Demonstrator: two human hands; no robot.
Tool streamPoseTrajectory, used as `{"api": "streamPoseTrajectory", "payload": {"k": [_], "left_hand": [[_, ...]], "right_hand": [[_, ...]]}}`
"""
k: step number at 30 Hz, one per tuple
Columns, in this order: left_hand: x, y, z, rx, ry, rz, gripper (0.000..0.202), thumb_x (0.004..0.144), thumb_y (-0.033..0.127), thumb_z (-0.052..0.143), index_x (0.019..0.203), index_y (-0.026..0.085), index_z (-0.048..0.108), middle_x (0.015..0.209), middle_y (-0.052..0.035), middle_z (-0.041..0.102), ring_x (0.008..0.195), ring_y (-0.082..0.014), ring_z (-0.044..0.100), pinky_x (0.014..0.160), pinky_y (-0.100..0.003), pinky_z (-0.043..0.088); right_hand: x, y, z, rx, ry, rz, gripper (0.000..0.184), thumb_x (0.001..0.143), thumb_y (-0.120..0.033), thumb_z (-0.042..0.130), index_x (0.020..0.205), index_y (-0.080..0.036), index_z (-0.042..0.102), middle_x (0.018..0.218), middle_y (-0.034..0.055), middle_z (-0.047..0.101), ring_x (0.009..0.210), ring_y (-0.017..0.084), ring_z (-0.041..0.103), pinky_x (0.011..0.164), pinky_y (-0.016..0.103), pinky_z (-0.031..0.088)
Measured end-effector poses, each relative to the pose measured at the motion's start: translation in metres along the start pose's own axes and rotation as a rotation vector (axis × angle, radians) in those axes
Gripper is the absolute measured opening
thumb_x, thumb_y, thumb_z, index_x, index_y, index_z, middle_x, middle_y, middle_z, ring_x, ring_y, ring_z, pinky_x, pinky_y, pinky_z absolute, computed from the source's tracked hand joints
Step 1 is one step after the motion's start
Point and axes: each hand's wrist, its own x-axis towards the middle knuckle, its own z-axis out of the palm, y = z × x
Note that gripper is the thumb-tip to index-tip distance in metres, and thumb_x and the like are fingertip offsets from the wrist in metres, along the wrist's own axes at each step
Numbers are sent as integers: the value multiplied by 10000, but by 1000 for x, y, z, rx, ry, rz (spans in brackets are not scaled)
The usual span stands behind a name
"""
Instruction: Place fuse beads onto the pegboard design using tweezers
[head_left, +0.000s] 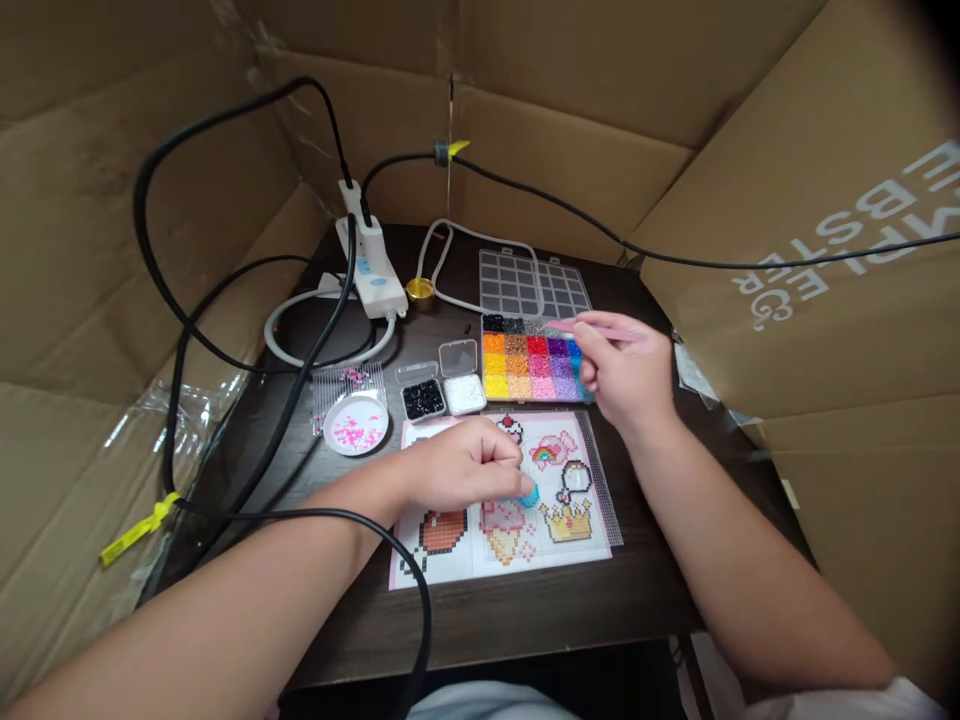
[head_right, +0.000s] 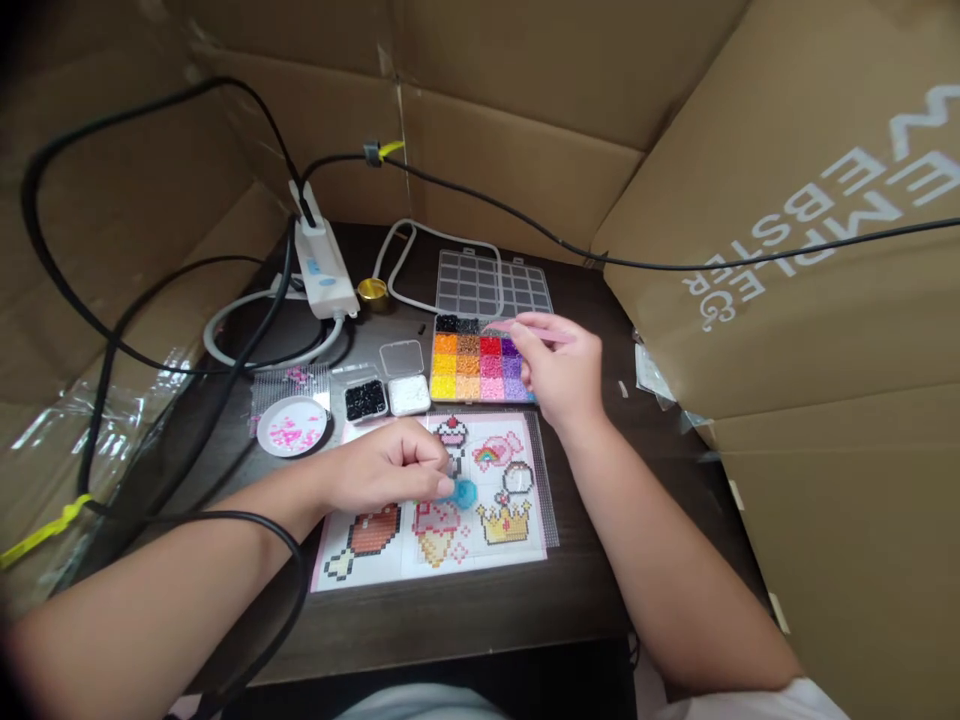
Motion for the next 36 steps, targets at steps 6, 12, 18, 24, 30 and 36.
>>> {"api": "streamPoseTrajectory", "payload": {"k": [6, 12, 18, 24, 30, 36], "left_hand": [[-1, 1, -1, -14, -16, -36, 539, 828, 428, 668, 501, 197, 308, 489, 92, 236, 481, -61, 209, 471, -248, 173], [-3, 4, -1, -6, -14, -73, 563, 818, 468, 671, 493, 198, 299, 480, 93, 225, 472, -60, 194, 467, -256, 153], [-2, 4, -1, -9, -2, -102, 537, 820, 423, 664, 497, 204, 295, 489, 88, 248, 486, -69, 210, 485, -269, 170], [-3, 5, 0, -12, 0, -121, 510, 802, 392, 669, 493, 207, 307, 480, 91, 249, 484, -69, 209, 489, -277, 168], [-3, 6, -1, -19, -2, -116, 503, 803, 370, 664, 493, 207, 304, 476, 91, 254, 480, -68, 209, 485, -271, 173], [-3, 6, 0, -1, -13, -106, 505, 819, 380, 638, 492, 205, 295, 476, 94, 231, 471, -60, 198, 472, -265, 156]], "right_hand": [[-8, 15, 21, -112, -122, 5, 192, 777, -338, 748, 881, -180, 783, 720, 47, 746, 485, 109, 587, 417, 226, 435], [-16, 15, 28, -122, -71, 61, 168, 787, -338, 732, 852, -194, 792, 618, 35, 712, 535, 171, 652, 415, 249, 471], [-15, 17, 35, -66, -35, 87, 191, 774, -357, 736, 851, -191, 790, 646, 46, 731, 480, 171, 633, 386, 263, 463], [-16, 18, 35, -56, -4, 139, 210, 769, -378, 746, 829, -179, 775, 589, 28, 697, 376, 131, 535, 336, 253, 403], [-14, 21, 32, -85, -25, 66, 181, 786, -365, 738, 804, -191, 782, 640, 50, 724, 617, 199, 685, 489, 281, 516], [-11, 28, 32, -84, -11, 24, 173, 756, -350, 751, 786, -181, 780, 796, 79, 779, 780, 233, 729, 675, 344, 583]]}}
